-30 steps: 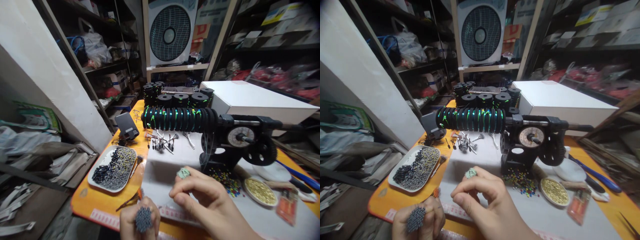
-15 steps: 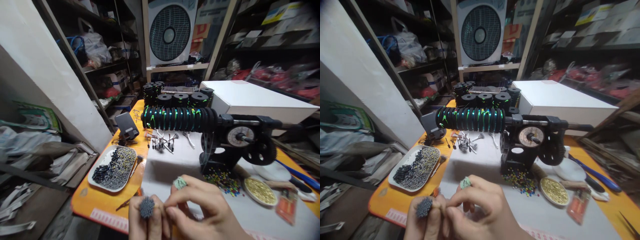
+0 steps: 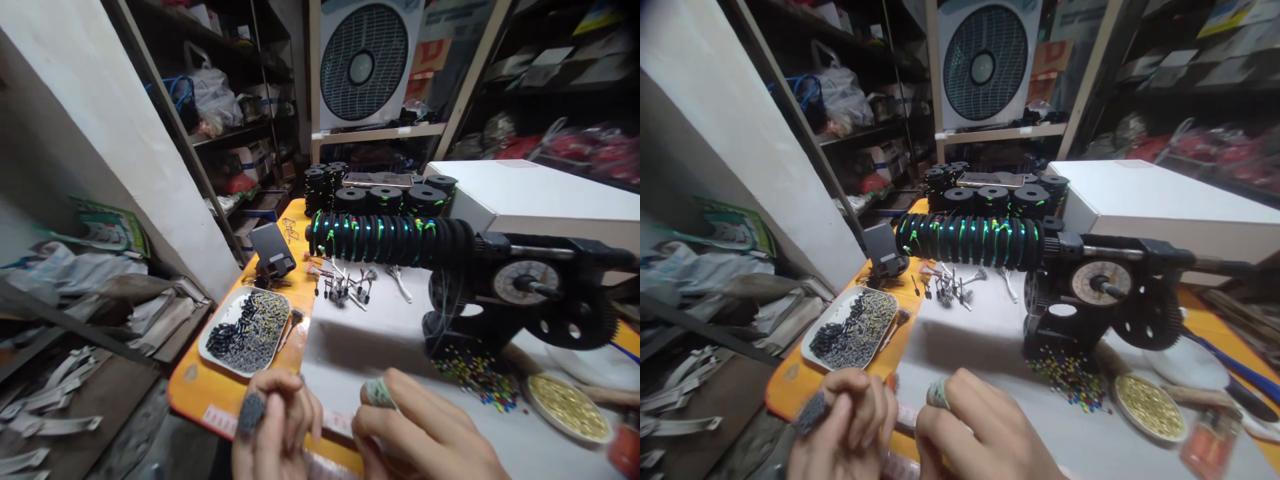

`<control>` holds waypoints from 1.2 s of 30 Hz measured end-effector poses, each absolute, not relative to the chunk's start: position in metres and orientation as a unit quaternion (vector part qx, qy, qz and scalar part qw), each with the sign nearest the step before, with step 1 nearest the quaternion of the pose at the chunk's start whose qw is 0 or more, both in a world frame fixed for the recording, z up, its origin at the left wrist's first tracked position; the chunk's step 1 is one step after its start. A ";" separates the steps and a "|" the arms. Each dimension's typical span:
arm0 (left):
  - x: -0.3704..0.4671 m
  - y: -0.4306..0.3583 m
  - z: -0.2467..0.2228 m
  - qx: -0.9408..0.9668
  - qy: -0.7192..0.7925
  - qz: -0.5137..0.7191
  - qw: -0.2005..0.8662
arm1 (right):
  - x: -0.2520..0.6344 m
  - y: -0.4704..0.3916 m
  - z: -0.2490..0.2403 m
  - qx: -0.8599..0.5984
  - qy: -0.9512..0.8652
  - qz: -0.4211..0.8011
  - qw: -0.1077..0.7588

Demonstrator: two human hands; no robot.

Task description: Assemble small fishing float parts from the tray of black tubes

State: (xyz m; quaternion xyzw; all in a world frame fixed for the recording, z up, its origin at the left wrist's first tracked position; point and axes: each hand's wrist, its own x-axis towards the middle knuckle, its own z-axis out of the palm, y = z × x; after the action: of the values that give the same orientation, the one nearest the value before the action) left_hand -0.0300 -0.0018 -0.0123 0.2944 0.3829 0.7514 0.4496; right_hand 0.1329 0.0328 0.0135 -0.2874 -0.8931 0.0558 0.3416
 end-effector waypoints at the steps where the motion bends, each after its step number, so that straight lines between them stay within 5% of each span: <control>1: -0.045 0.003 -0.008 0.362 0.399 0.746 0.392 | 0.133 0.033 0.014 -0.294 -0.890 0.060 0.343; 5: -0.113 0.036 0.010 0.645 0.566 0.500 0.111 | 0.135 0.035 0.021 -0.294 -0.882 0.108 0.353; 15: -0.157 0.100 0.021 0.798 0.555 0.194 0.134 | 0.135 0.037 0.025 -0.330 -0.853 0.186 0.360; 27: -0.155 0.113 0.023 0.813 0.567 0.081 0.104 | 0.133 0.040 0.021 -0.319 -0.836 0.241 0.376; 36: -0.162 0.103 0.030 0.777 0.607 0.143 0.084 | 0.131 0.044 0.024 -0.308 -0.819 0.228 0.427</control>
State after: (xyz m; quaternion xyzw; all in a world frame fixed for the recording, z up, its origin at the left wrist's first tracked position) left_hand -0.1618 0.1028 0.0299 0.7767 0.6075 0.1433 0.0845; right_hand 0.1308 0.0439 0.0245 -0.3082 -0.8190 0.2276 0.4272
